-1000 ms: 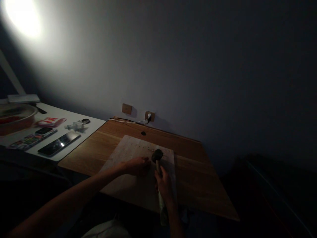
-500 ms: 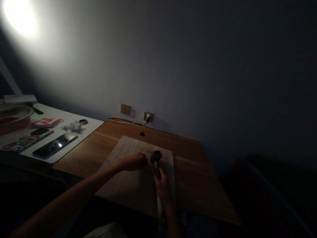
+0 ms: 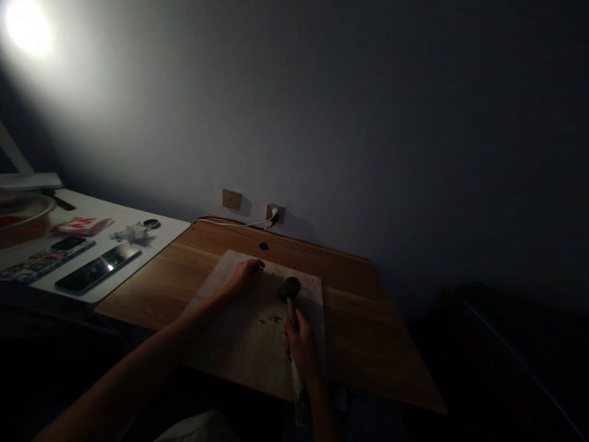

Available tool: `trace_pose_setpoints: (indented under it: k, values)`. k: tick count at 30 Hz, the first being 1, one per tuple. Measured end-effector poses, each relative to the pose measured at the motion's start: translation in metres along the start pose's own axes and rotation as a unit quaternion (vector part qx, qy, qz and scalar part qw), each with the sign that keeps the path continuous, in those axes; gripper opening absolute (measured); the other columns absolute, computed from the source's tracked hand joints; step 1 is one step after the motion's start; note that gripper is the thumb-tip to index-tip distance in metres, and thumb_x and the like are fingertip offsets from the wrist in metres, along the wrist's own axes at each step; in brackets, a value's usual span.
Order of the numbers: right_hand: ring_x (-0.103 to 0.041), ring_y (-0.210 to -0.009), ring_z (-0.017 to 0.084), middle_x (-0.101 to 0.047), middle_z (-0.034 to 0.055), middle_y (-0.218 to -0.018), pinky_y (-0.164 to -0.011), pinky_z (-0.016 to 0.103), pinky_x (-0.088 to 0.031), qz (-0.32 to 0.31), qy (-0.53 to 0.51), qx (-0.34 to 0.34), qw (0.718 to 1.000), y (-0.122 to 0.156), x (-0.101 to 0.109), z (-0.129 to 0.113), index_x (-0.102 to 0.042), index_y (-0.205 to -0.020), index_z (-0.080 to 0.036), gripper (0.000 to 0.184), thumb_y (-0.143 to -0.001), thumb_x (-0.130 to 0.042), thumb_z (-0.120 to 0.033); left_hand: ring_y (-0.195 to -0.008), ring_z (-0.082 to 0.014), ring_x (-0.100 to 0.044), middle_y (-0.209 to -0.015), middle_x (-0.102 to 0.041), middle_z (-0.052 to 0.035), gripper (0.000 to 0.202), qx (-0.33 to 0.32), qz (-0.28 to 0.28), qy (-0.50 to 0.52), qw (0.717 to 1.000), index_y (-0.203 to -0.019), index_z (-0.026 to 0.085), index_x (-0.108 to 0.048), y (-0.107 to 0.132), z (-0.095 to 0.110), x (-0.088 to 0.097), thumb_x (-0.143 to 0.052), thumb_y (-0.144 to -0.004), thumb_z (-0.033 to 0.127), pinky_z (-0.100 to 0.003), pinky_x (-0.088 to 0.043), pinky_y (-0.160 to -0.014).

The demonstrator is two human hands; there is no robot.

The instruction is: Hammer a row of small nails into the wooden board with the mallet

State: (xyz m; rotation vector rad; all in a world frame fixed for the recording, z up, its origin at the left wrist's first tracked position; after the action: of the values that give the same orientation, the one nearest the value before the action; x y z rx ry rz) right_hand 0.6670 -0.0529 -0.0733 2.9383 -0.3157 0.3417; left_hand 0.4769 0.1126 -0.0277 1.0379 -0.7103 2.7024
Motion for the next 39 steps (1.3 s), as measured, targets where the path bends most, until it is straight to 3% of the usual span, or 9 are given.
trace_pose_setpoints:
  k: [5,10,13,17,23,26,33,39]
  values:
    - [-0.042,-0.039,0.009,-0.047,-0.0098,-0.055,-0.032,0.019,-0.033,0.007,0.003,-0.009,1.000,-0.001,0.002,0.005,-0.058,-0.114,-0.016,0.056,-0.078,-0.061,-0.059,-0.093,-0.0205,-0.064,-0.100,-0.069,-0.0100,0.022,-0.036,-0.017,-0.058,0.998,-0.093,0.018,-0.076,0.002,0.008,-0.005,-0.055,-0.087,0.014,-0.030,-0.050,-0.086]
    - [-0.042,-0.039,0.008,-0.047,-0.0095,-0.057,-0.032,0.019,-0.033,-0.001,0.005,0.002,1.000,-0.001,0.001,0.003,-0.059,-0.108,-0.017,0.052,-0.079,-0.061,-0.061,-0.097,-0.0209,-0.061,-0.099,-0.067,-0.0107,0.023,-0.057,-0.028,-0.063,0.996,-0.091,0.015,-0.074,0.004,0.015,-0.009,-0.052,-0.090,0.014,-0.030,-0.049,-0.087]
    - [-0.043,-0.038,0.008,-0.049,-0.0091,-0.060,-0.031,0.019,-0.034,0.006,-0.002,-0.003,1.000,0.001,0.001,0.001,-0.058,-0.115,-0.017,0.058,-0.077,-0.062,-0.061,-0.103,-0.0215,-0.060,-0.105,-0.067,-0.0111,0.028,-0.090,-0.040,-0.069,0.993,-0.100,0.016,-0.075,0.007,0.020,-0.014,-0.049,-0.090,0.010,-0.031,-0.048,-0.093]
    - [-0.042,-0.038,0.008,-0.047,-0.0089,-0.058,-0.031,0.019,-0.034,0.006,0.010,0.000,1.000,0.002,0.000,-0.005,-0.059,-0.108,-0.016,0.055,-0.077,-0.061,-0.061,-0.106,-0.0207,-0.061,-0.108,-0.069,-0.0101,0.043,-0.096,-0.027,-0.063,0.993,-0.121,0.019,-0.070,0.007,0.017,-0.014,-0.043,-0.090,0.004,-0.031,-0.049,-0.095]
    - [-0.042,-0.038,0.008,-0.048,-0.0085,-0.058,-0.031,0.018,-0.032,0.010,0.007,0.008,1.000,0.000,0.001,-0.003,-0.061,-0.107,-0.017,0.053,-0.077,-0.063,-0.061,-0.102,-0.0223,-0.060,-0.103,-0.070,-0.0100,0.036,-0.110,-0.038,-0.068,0.991,-0.111,0.017,-0.072,0.008,0.024,-0.011,-0.045,-0.090,0.005,-0.033,-0.051,-0.090]
    - [-0.043,-0.038,0.009,-0.048,-0.0085,-0.059,-0.031,0.019,-0.034,0.004,0.011,0.002,1.000,-0.001,0.001,0.001,-0.061,-0.113,-0.018,0.053,-0.079,-0.062,-0.059,-0.101,-0.0227,-0.061,-0.099,-0.070,-0.0105,0.031,-0.105,-0.036,-0.077,0.991,-0.106,0.015,-0.072,0.008,0.027,-0.010,-0.045,-0.091,0.007,-0.031,-0.050,-0.089]
    - [-0.041,-0.037,0.009,-0.048,-0.0093,-0.055,-0.031,0.018,-0.033,0.009,0.001,-0.001,1.000,0.002,0.001,-0.001,-0.059,-0.119,-0.017,0.059,-0.079,-0.063,-0.059,-0.088,-0.0181,-0.068,-0.097,-0.073,-0.0083,0.037,-0.032,-0.021,-0.013,0.999,-0.120,0.016,-0.067,-0.001,0.009,-0.011,-0.050,-0.088,0.007,-0.026,-0.052,-0.082]
    - [-0.041,-0.038,0.009,-0.047,-0.0096,-0.055,-0.030,0.019,-0.033,0.004,0.001,-0.004,1.000,0.001,-0.001,-0.003,-0.059,-0.116,-0.017,0.059,-0.076,-0.063,-0.060,-0.080,-0.0166,-0.068,-0.087,-0.075,-0.0045,0.025,-0.029,-0.034,0.026,0.999,-0.095,0.018,-0.071,-0.008,-0.001,-0.017,-0.056,-0.079,0.005,-0.025,-0.050,-0.074]
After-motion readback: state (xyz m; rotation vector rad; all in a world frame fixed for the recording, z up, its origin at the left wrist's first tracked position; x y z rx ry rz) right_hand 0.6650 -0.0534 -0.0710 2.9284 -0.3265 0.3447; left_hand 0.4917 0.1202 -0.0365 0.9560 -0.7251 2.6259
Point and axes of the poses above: each hand's wrist, its own y-axis away from the middle knuckle, its own x-axis out of the back of the hand, z = x × y, the point moved 10 cm from there along -y, towards the middle knuckle
